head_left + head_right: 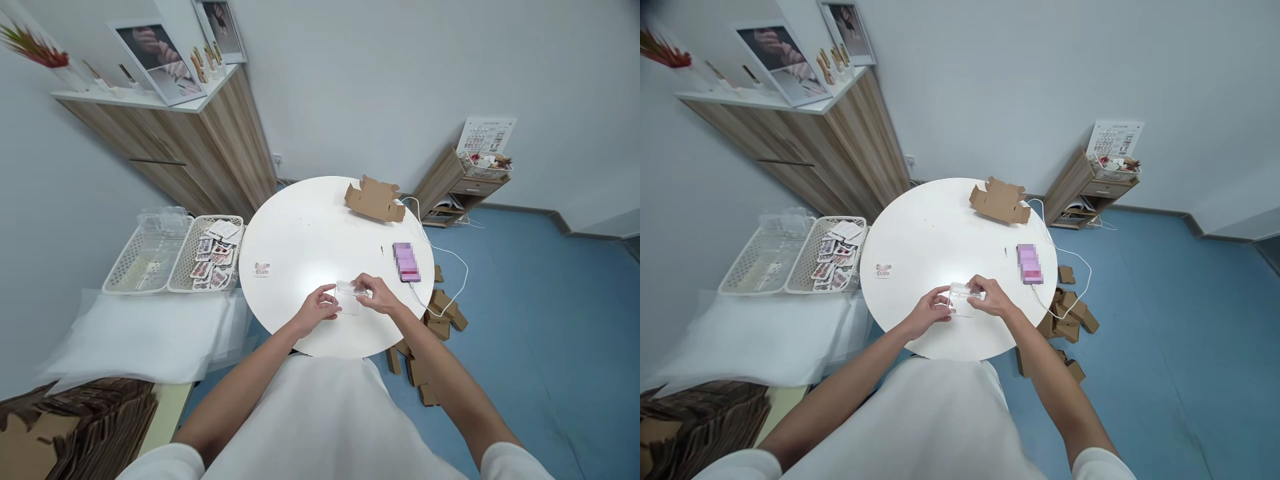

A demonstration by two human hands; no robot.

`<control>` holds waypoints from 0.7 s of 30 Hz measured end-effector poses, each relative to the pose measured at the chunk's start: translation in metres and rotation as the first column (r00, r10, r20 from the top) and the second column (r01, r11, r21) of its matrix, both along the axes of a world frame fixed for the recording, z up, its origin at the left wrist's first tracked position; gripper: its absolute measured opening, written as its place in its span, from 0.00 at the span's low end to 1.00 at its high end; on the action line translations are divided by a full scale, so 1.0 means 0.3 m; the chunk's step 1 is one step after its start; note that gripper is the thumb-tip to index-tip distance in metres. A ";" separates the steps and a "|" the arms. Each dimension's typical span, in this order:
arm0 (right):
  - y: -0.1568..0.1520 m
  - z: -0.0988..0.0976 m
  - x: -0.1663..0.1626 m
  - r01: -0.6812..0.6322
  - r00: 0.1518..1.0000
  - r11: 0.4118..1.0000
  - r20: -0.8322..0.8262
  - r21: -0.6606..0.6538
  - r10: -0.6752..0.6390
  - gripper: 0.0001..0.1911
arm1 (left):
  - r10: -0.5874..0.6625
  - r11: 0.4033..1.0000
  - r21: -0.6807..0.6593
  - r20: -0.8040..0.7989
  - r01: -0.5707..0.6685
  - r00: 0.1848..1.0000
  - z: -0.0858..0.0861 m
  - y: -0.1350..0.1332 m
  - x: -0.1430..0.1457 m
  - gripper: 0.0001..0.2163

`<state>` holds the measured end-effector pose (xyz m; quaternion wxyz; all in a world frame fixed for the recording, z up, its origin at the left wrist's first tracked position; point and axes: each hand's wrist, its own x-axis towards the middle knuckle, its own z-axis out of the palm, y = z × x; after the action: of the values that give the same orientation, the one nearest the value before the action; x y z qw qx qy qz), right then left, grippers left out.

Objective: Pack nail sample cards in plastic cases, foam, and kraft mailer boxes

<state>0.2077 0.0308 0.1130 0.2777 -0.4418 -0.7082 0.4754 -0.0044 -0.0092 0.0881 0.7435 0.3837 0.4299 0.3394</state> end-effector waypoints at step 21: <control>-0.182 -0.149 -0.111 0.569 0.773 0.746 -0.085 -0.347 -0.629 0.23 | 0.040 0.999 0.015 -0.072 -0.039 0.997 -0.078 -0.039 -0.052 0.26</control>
<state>0.1745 -0.0240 0.0685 0.4138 -0.6341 -0.4155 0.5040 -0.0199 -0.0207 0.0648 0.7179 0.3922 0.4617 0.3431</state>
